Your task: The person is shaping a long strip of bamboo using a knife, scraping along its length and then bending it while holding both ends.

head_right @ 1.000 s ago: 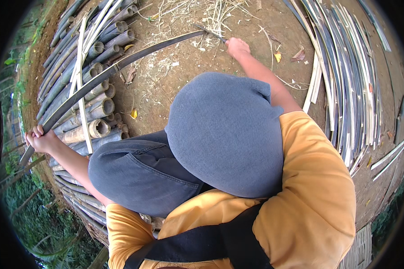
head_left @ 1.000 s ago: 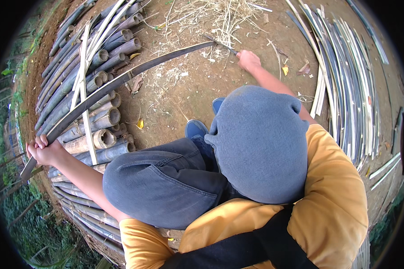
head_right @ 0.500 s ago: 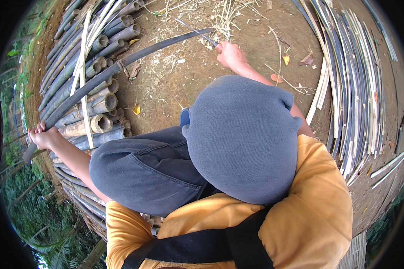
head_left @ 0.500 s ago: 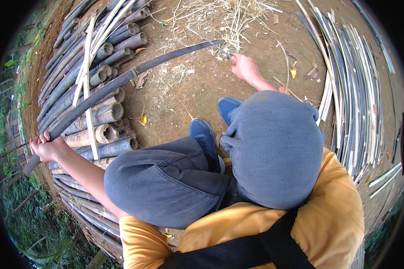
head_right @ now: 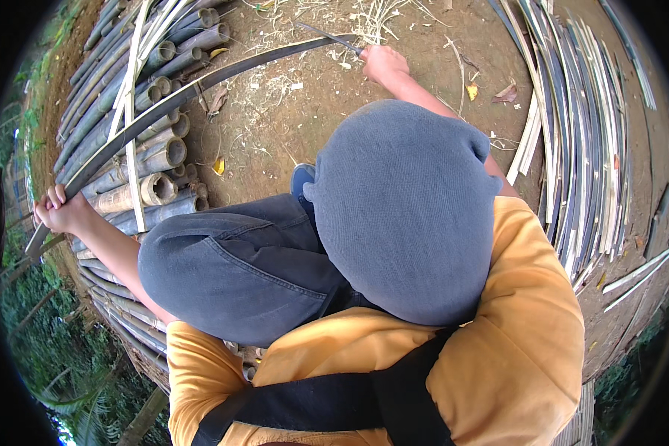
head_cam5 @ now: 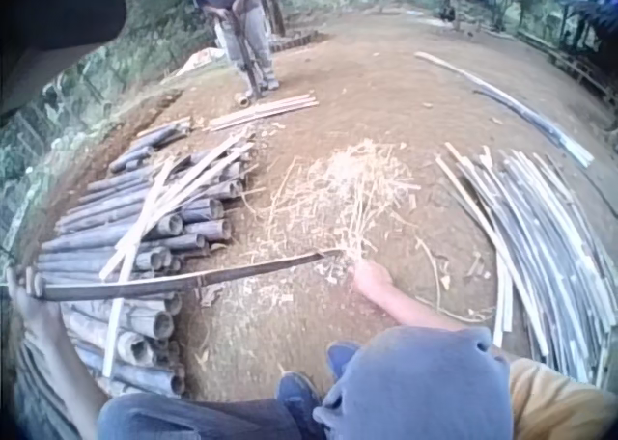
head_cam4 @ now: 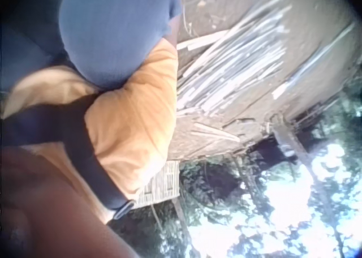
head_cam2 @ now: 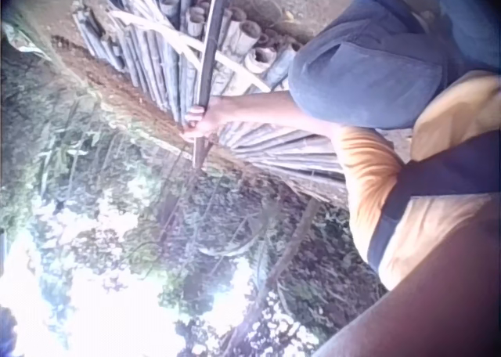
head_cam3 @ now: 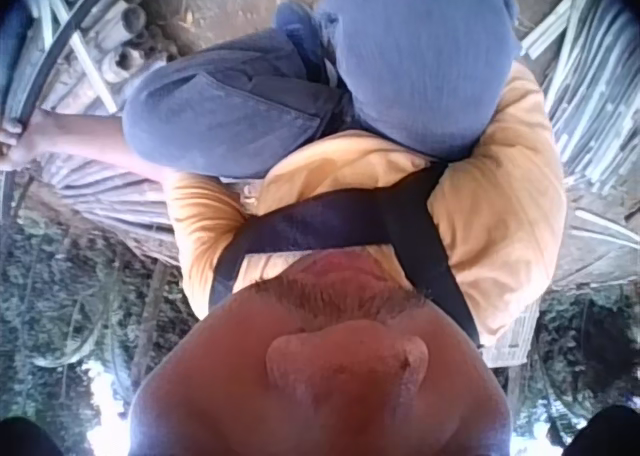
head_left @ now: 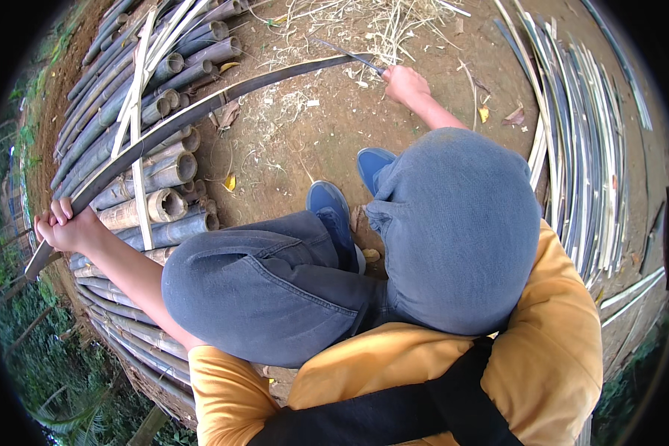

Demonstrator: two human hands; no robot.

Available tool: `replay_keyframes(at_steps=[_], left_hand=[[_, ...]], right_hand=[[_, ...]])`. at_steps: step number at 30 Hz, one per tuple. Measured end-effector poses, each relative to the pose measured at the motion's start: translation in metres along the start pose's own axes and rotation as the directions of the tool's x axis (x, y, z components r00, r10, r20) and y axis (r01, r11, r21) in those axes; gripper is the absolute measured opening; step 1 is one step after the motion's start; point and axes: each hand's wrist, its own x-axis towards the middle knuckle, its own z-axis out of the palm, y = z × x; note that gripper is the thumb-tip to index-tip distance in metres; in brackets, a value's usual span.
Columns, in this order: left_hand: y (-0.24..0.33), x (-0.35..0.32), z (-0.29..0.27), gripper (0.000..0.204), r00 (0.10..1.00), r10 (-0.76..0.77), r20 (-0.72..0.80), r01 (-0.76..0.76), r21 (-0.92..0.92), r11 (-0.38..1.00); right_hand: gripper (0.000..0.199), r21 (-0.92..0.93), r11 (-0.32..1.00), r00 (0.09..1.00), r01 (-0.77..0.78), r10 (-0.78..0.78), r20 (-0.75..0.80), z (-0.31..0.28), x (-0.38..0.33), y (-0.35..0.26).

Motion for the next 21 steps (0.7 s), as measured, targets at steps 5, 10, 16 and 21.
replay_keyframes(at_steps=[5,10,16,21], left_hand=[[0.006,0.005,-0.003,0.025,0.998,-0.06,-0.01,0.059,-0.035,0.998],[0.006,0.004,-0.005,0.032,0.995,-0.088,0.035,0.09,-0.055,0.994],[0.011,0.019,-0.017,0.035,0.981,-0.13,0.145,0.15,-0.136,0.979],[0.008,0.012,-0.012,0.027,0.986,-0.115,0.124,0.132,-0.139,0.982]], right_hand=[[0.037,-0.087,0.991,0.994,-0.099,0.094,-0.064,0.002,0.041,0.036],[0.031,0.083,0.995,0.992,-0.063,0.071,-0.107,0.008,0.015,0.018],[0.012,0.221,0.954,0.978,0.201,-0.206,0.002,-0.008,-0.034,-0.013],[0.009,0.215,0.906,0.925,0.366,-0.379,0.025,-0.014,-0.045,-0.038]])
